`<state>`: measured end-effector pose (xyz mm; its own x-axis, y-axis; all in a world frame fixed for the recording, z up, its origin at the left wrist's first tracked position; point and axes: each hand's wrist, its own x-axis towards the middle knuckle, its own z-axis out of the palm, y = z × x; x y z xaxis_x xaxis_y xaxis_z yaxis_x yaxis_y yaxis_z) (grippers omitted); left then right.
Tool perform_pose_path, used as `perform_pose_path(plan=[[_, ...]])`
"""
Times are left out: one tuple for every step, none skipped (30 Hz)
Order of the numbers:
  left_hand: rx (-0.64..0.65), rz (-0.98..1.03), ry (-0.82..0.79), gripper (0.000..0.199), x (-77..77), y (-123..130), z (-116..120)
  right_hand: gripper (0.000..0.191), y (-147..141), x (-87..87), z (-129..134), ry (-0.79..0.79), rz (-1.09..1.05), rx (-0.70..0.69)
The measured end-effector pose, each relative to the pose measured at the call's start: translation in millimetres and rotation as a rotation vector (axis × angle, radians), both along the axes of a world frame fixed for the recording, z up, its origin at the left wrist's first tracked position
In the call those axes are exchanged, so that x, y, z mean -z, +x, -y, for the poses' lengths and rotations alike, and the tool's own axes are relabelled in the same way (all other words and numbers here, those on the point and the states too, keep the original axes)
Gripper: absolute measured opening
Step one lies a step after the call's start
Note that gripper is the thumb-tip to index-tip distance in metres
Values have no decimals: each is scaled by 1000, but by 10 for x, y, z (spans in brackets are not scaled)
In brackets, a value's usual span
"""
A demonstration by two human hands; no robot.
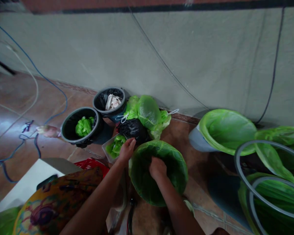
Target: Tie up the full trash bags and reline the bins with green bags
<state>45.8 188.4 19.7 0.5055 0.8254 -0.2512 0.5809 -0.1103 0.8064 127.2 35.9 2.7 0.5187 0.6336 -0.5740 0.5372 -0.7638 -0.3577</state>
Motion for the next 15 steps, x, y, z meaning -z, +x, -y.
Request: perform_pose_path(plan=[[98, 28, 67, 39, -67, 109, -15, 33, 47, -77, 20, -3, 62, -16], [215, 45, 145, 40, -121, 220, -16, 33, 93, -132, 22, 6, 125, -25], [338, 44, 217, 41, -158, 329, -3, 34, 137, -158, 9, 22, 181, -23], [466, 22, 276, 41, -175, 426, 20, 36, 181, -153, -14, 38, 226, -13], [592, -23, 315, 41, -170, 508, 49, 38, 224, -115, -42, 48, 250, -3], [704, -86, 335, 40, -146, 571, 82, 39, 265, -49, -69, 48, 250, 2], [790, -156, 343, 39, -107, 615, 114, 41, 303, 39, -88, 39, 234, 5], [843, -219, 348, 39, -58, 640, 143, 42, 338, 140, -96, 22, 212, 8], [867, -265, 352, 40, -8, 650, 167, 44, 367, 245, -91, 8, 192, 6], [871, -291, 356, 41, 37, 651, 186, 46, 392, 343, -72, -4, 173, 0], [865, -298, 358, 41, 72, 646, 199, 49, 412, 427, -43, -14, 155, -8], [857, -294, 353, 41, 91, 638, 206, 50, 426, 490, -4, -21, 137, -11], [850, -283, 339, 41, 93, 630, 207, 52, 435, 528, 39, -25, 118, -16], [838, -266, 317, 40, 78, 619, 201, 52, 438, 539, 84, -26, 102, -25], [812, -244, 292, 40, 49, 602, 189, 52, 431, 525, 129, -18, 82, -33]])
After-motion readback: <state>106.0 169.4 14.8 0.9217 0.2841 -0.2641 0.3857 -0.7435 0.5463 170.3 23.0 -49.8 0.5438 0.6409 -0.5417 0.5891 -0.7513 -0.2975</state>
